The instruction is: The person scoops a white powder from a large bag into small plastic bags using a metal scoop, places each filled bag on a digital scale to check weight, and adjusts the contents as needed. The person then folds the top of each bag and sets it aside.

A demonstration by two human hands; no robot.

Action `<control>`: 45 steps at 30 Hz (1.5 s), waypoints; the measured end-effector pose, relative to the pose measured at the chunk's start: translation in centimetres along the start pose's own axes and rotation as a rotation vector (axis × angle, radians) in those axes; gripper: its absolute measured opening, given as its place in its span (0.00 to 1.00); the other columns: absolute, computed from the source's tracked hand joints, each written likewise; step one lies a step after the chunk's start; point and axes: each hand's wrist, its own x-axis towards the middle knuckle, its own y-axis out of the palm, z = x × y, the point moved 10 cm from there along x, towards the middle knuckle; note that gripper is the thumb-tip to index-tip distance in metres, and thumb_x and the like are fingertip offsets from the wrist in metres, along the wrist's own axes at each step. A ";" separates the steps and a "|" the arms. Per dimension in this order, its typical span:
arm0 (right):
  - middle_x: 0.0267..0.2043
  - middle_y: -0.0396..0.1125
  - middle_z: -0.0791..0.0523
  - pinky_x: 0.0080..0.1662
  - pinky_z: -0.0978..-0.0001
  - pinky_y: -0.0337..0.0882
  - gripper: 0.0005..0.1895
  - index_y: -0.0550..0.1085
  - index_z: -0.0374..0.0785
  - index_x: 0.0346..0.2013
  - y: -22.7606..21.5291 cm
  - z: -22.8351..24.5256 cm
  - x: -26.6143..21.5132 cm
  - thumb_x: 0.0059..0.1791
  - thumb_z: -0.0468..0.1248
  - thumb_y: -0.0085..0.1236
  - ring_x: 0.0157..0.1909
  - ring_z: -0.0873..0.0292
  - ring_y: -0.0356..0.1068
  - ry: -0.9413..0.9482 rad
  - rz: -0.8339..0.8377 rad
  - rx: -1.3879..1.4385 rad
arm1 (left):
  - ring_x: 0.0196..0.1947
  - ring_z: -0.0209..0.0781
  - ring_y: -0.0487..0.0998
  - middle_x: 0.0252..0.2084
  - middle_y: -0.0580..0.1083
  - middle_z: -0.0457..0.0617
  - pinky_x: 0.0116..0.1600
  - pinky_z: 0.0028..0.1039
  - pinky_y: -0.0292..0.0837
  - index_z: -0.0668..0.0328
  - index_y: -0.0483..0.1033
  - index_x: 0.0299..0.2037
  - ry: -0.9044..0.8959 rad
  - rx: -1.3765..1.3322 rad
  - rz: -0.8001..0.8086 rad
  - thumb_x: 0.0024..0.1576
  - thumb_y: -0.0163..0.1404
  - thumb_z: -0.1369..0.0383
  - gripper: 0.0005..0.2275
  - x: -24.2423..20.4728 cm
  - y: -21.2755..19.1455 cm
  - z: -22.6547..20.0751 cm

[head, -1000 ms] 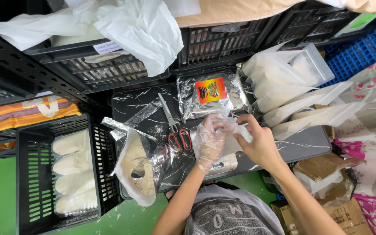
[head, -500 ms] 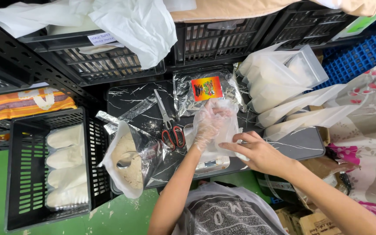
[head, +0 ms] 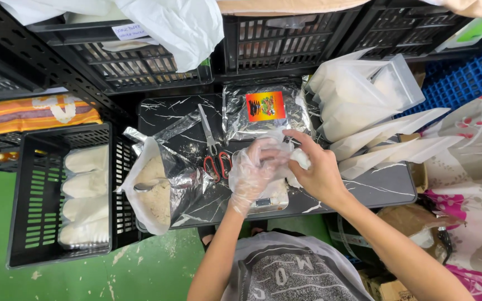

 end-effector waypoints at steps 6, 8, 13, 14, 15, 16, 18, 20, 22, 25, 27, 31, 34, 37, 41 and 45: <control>0.35 0.75 0.52 0.47 0.51 0.74 0.37 0.70 0.59 0.64 -0.3 -0.1 -1.2 0.41 0.33 0.67 0.43 0.44 0.76 0.063 0.065 -0.021 | 0.44 0.50 0.84 0.43 0.81 0.54 0.48 0.35 0.84 0.55 0.75 0.52 -0.037 0.051 -0.084 0.51 0.64 0.68 0.19 0.6 -0.1 2.2; 0.34 0.75 0.52 0.45 0.54 0.76 0.32 0.74 0.54 0.61 0.5 0.5 -2.2 0.42 0.33 0.66 0.41 0.45 0.76 -0.127 0.075 -0.039 | 0.46 0.38 0.83 0.38 0.83 0.30 0.55 0.36 0.79 0.32 0.72 0.48 -0.218 0.535 -0.078 0.50 0.59 0.45 0.19 2.7 -2.7 3.4; 0.30 0.73 0.51 0.45 0.58 0.74 0.25 0.74 0.48 0.60 -0.1 1.5 -3.1 0.48 0.32 0.57 0.41 0.47 0.75 -0.321 0.144 -0.019 | 0.47 0.48 0.83 0.50 0.78 0.47 0.52 0.31 0.83 0.52 0.73 0.37 -0.124 -0.067 -0.230 0.46 0.70 0.67 0.16 4.0 -3.0 2.6; 0.28 0.73 0.50 0.45 0.60 0.73 0.22 0.74 0.44 0.60 -0.5 2.2 -2.9 0.50 0.31 0.54 0.42 0.49 0.75 -0.404 0.159 -0.012 | 0.45 0.46 0.83 0.49 0.77 0.50 0.51 0.29 0.83 0.54 0.75 0.38 -0.077 -0.128 -0.234 0.46 0.70 0.68 0.16 4.6 -2.9 3.0; 0.28 0.73 0.50 0.45 0.60 0.73 0.22 0.74 0.44 0.60 -0.6 1.4 -3.2 0.50 0.31 0.54 0.42 0.49 0.75 -0.405 0.157 -0.014 | 0.45 0.46 0.83 0.49 0.77 0.50 0.51 0.29 0.83 0.54 0.75 0.38 -0.075 -0.129 -0.233 0.46 0.70 0.68 0.16 4.3 -3.1 3.0; 0.36 0.75 0.53 0.46 0.61 0.74 0.19 0.75 0.44 0.57 -1.3 0.5 -3.0 0.50 0.32 0.57 0.46 0.50 0.75 -0.396 0.099 0.022 | 0.44 0.44 0.83 0.47 0.77 0.49 0.51 0.28 0.83 0.55 0.75 0.38 -0.066 -0.117 -0.236 0.45 0.70 0.69 0.16 4.3 -3.6 2.8; 0.44 0.78 0.56 0.48 0.61 0.75 0.17 0.77 0.45 0.54 -2.5 -0.1 -2.5 0.50 0.33 0.59 0.49 0.51 0.76 -0.385 0.047 0.061 | 0.43 0.42 0.84 0.45 0.78 0.48 0.51 0.26 0.83 0.56 0.74 0.38 -0.063 -0.105 -0.244 0.44 0.70 0.69 0.17 3.9 -4.3 2.3; 0.48 0.76 0.52 0.62 0.53 0.67 0.18 0.74 0.37 0.56 -5.3 -1.5 -1.5 0.52 0.24 0.54 0.60 0.50 0.73 -0.217 -0.128 0.222 | 0.41 0.28 0.78 0.36 0.82 0.44 0.51 0.25 0.80 0.51 0.74 0.40 -0.089 -0.082 -0.231 0.49 0.68 0.64 0.15 3.4 -4.7 1.7; 0.47 0.75 0.52 0.62 0.55 0.66 0.16 0.74 0.37 0.57 -4.4 -5.4 -2.7 0.54 0.25 0.51 0.57 0.53 0.71 -0.117 -0.191 0.282 | 0.42 0.28 0.79 0.36 0.82 0.43 0.53 0.26 0.79 0.48 0.74 0.42 -0.107 -0.031 -0.233 0.49 0.68 0.61 0.16 3.0 -5.1 2.5; 0.50 0.72 0.51 0.63 0.53 0.63 0.18 0.72 0.37 0.59 -2.3 -7.9 -5.3 0.54 0.30 0.52 0.57 0.54 0.68 0.038 -0.197 0.377 | 0.44 0.34 0.81 0.39 0.83 0.48 0.53 0.29 0.79 0.48 0.72 0.47 -0.096 0.025 -0.157 0.50 0.67 0.62 0.18 2.8 -4.4 1.9; 0.55 0.70 0.49 0.64 0.50 0.61 0.23 0.70 0.36 0.61 0.5 -8.3 -6.3 0.50 0.33 0.57 0.59 0.51 0.66 0.093 -0.128 0.421 | 0.45 0.41 0.82 0.42 0.82 0.54 0.52 0.31 0.81 0.50 0.70 0.51 -0.074 0.036 -0.092 0.52 0.65 0.66 0.20 2.7 -4.1 0.8; 0.45 0.71 0.49 0.55 0.52 0.68 0.30 0.75 0.35 0.52 3.3 -8.1 -6.9 0.39 0.40 0.77 0.50 0.48 0.72 -0.010 -0.195 0.328 | 0.44 0.31 0.80 0.45 0.82 0.51 0.50 0.22 0.81 0.50 0.71 0.55 -0.187 -0.215 0.110 0.51 0.66 0.65 0.23 2.5 -2.2 2.6; 0.37 0.73 0.51 0.50 0.57 0.72 0.11 0.79 0.35 0.38 3.1 -8.1 -5.8 0.44 0.34 0.73 0.44 0.50 0.76 -0.026 -0.333 0.371 | 0.44 0.33 0.81 0.46 0.81 0.53 0.50 0.22 0.82 0.55 0.73 0.54 -0.170 -0.188 0.014 0.49 0.68 0.68 0.24 2.6 -3.4 4.6; 0.32 0.75 0.52 0.48 0.61 0.73 0.05 0.80 0.36 0.29 2.0 -7.9 -5.1 0.46 0.31 0.71 0.40 0.52 0.77 -0.027 -0.401 0.399 | 0.42 0.36 0.82 0.45 0.81 0.54 0.49 0.24 0.83 0.57 0.75 0.51 -0.163 -0.191 -0.129 0.48 0.69 0.67 0.22 2.1 -4.4 6.6; 0.28 0.75 0.56 0.42 0.66 0.72 0.07 0.79 0.39 0.25 0.8 -5.8 -4.3 0.47 0.31 0.69 0.31 0.56 0.75 -0.085 -0.384 0.389 | 0.38 0.43 0.84 0.38 0.81 0.57 0.46 0.29 0.83 0.53 0.73 0.45 -0.102 -0.158 -0.333 0.49 0.69 0.62 0.19 1.8 -6.3 8.9; 0.26 0.74 0.53 0.38 0.63 0.71 0.08 0.78 0.37 0.25 -2.4 -4.1 -4.7 0.49 0.30 0.65 0.28 0.53 0.71 -0.165 -0.334 0.378 | 0.35 0.43 0.84 0.34 0.82 0.54 0.46 0.31 0.83 0.54 0.75 0.45 0.022 0.085 -0.347 0.52 0.67 0.59 0.17 0.5 -5.0 -2.2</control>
